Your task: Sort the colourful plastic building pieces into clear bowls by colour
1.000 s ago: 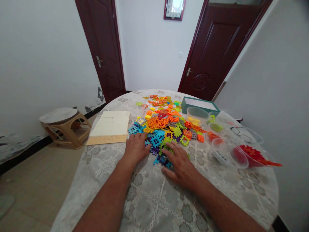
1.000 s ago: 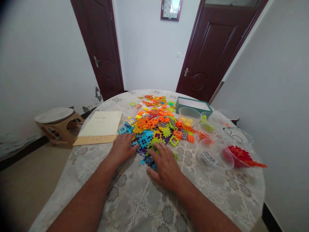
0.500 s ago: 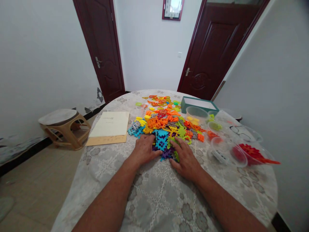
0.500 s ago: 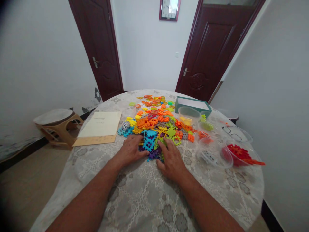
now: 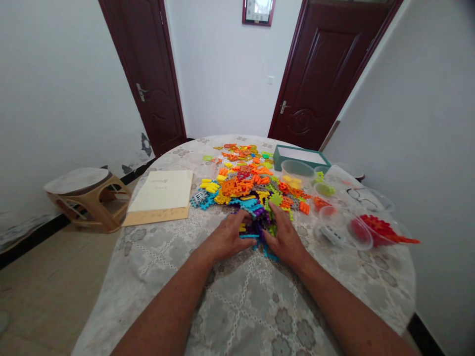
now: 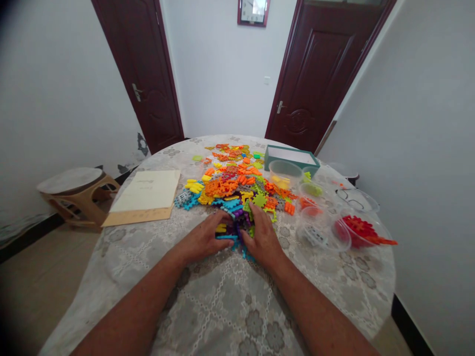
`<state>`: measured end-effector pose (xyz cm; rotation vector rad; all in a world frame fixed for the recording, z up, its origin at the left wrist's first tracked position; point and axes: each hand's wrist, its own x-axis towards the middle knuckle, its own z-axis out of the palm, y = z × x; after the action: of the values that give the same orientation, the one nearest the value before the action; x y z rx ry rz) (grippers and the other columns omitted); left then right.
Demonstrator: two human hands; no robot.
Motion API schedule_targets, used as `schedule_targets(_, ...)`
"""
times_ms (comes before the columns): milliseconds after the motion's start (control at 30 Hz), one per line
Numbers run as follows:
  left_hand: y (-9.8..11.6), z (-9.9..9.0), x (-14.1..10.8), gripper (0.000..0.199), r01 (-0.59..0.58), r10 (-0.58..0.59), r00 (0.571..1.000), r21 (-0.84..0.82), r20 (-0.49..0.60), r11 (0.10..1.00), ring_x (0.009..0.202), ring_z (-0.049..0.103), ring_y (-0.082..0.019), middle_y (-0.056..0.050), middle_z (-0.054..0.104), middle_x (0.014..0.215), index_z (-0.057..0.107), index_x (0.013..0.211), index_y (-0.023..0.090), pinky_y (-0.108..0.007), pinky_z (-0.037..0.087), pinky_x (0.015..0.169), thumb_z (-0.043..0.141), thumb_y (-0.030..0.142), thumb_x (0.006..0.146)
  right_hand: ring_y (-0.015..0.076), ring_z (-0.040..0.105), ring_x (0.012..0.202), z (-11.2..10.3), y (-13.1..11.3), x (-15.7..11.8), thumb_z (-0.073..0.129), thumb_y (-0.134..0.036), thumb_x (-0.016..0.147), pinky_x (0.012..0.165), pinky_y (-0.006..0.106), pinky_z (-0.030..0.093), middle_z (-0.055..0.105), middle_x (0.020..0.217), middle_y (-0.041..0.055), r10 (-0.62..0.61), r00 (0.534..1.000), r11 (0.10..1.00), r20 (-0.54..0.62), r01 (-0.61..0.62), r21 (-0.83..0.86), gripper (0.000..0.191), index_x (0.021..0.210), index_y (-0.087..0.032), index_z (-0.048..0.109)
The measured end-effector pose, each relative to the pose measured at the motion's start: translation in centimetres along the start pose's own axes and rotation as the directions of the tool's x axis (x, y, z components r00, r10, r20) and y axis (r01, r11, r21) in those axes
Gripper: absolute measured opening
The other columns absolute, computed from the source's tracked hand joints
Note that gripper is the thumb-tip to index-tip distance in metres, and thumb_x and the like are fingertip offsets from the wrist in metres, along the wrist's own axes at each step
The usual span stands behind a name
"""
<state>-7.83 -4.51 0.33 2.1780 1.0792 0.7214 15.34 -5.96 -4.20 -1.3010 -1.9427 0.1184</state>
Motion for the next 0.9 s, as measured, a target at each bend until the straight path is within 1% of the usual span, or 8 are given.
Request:
schedule_targets(167, 0.3, 0.3, 0.0, 0.055, -0.011, 0.012, 1.0, -0.052, 0.014, 0.999, 0.127, 0.061, -0.028, -0.008, 0.064, 0.138, 0.055, 0.134, 0.028, -0.046, 0.048, 0.109, 0.076, 0.025, 0.083, 0.0317, 0.048, 0.145, 0.1, -0.2, 0.7, 0.062, -0.031, 0.096, 0.119, 0.057, 0.042, 0.047, 0.158, 0.0138, 0.102, 0.993, 0.992, -0.066, -0.097, 0.077, 0.077, 0.166, -0.028, 0.028)
schedule_targets(267, 0.3, 0.3, 0.1, 0.054, 0.005, -0.007, 0.999, -0.033, -0.049, 0.999, 0.129, 0.061, -0.028, -0.01, 0.063, 0.141, 0.055, 0.135, 0.027, -0.046, 0.048, 0.111, 0.073, 0.023, 0.085, 0.0305, 0.054, 0.14, 0.0, -0.3, 0.9, 0.061, -0.034, 0.098, 0.114, 0.055, 0.048, 0.047, 0.16, 0.0119, 0.157, 0.985, 0.973, -0.069, -0.142, 0.183, 0.072, 0.164, -0.03, 0.032)
schedule_targets(333, 0.0, 0.2, 0.1, 0.048, 0.013, -0.015, 0.992, -0.013, -0.128, 1.0, 0.127, 0.062, -0.027, -0.01, 0.065, 0.137, 0.055, 0.134, 0.025, -0.045, 0.048, 0.11, 0.069, 0.023, 0.088, 0.0296, 0.059, 0.134, 0.0, -0.3, 0.9, 0.063, -0.037, 0.098, 0.11, 0.052, 0.053, 0.049, 0.159, 0.0113, 0.196, 0.98, 0.943, -0.045, -0.176, 0.282, 0.07, 0.162, -0.031, 0.036)
schedule_targets(433, -0.7, 0.1, 0.1, 0.034, 0.049, -0.042, 0.974, 0.026, -0.224, 0.998, 0.118, 0.067, -0.026, -0.009, 0.07, 0.123, 0.058, 0.126, 0.023, -0.044, 0.052, 0.103, 0.064, 0.025, 0.092, 0.0275, 0.067, 0.123, 0.1, -0.3, 0.9, 0.063, -0.04, 0.098, 0.103, 0.048, 0.058, 0.06, 0.148, 0.0111, 0.25, 0.968, 0.86, 0.022, -0.233, 0.453, 0.069, 0.161, -0.03, 0.038)
schedule_targets(533, -1.2, 0.0, 0.0, 0.027, 0.099, -0.081, 0.964, 0.057, -0.255, 0.994, 0.111, 0.069, -0.026, -0.009, 0.072, 0.115, 0.061, 0.119, 0.023, -0.042, 0.054, 0.096, 0.063, 0.026, 0.093, 0.0262, 0.072, 0.115, 0.3, -0.2, 0.9, 0.061, -0.042, 0.098, 0.096, 0.046, 0.062, 0.069, 0.135, 0.0099, 0.277, 0.956, 0.768, 0.098, -0.282, 0.576, 0.067, 0.16, -0.03, 0.037)
schedule_targets(600, -1.2, -0.1, 0.0, 0.026, 0.13, -0.112, 0.966, 0.062, -0.235, 0.99, 0.108, 0.07, -0.026, -0.009, 0.073, 0.114, 0.061, 0.118, 0.024, -0.041, 0.055, 0.093, 0.064, 0.027, 0.092, 0.026, 0.072, 0.115, 0.4, 0.0, 0.9, 0.06, -0.042, 0.098, 0.094, 0.043, 0.062, 0.069, 0.135, 0.0097, 0.283, 0.952, 0.744, 0.114, -0.293, 0.6, 0.064, 0.157, -0.029, 0.04)
schedule_targets(733, -0.7, -0.3, -0.1, 0.02, 0.175, -0.157, 0.966, 0.073, -0.204, 0.982, 0.106, 0.07, -0.026, -0.009, 0.074, 0.113, 0.061, 0.111, 0.025, -0.043, 0.053, 0.095, 0.061, 0.021, 0.092, 0.0251, 0.071, 0.113, 0.2, 0.7, 1.0, 0.061, -0.042, 0.096, 0.093, 0.042, 0.062, 0.064, 0.143, 0.0103, 0.341, 0.938, 0.768, 0.06, -0.315, 0.558, 0.053, 0.147, -0.028, 0.054)
schedule_targets(900, -0.4, -0.5, -0.1, 0.031, 0.105, -0.11, 0.983, -0.044, -0.149, 0.994, 0.112, 0.07, -0.025, -0.007, 0.074, 0.12, 0.06, 0.122, 0.028, -0.043, 0.054, 0.099, 0.059, 0.021, 0.092, 0.025, 0.07, 0.112, -0.7, 1.8, 1.0, 0.059, -0.041, 0.097, 0.094, 0.044, 0.06, 0.067, 0.136, 0.0109, 0.394, 0.919, 0.807, 0.0, -0.346, 0.478, 0.047, 0.141, -0.025, 0.059)
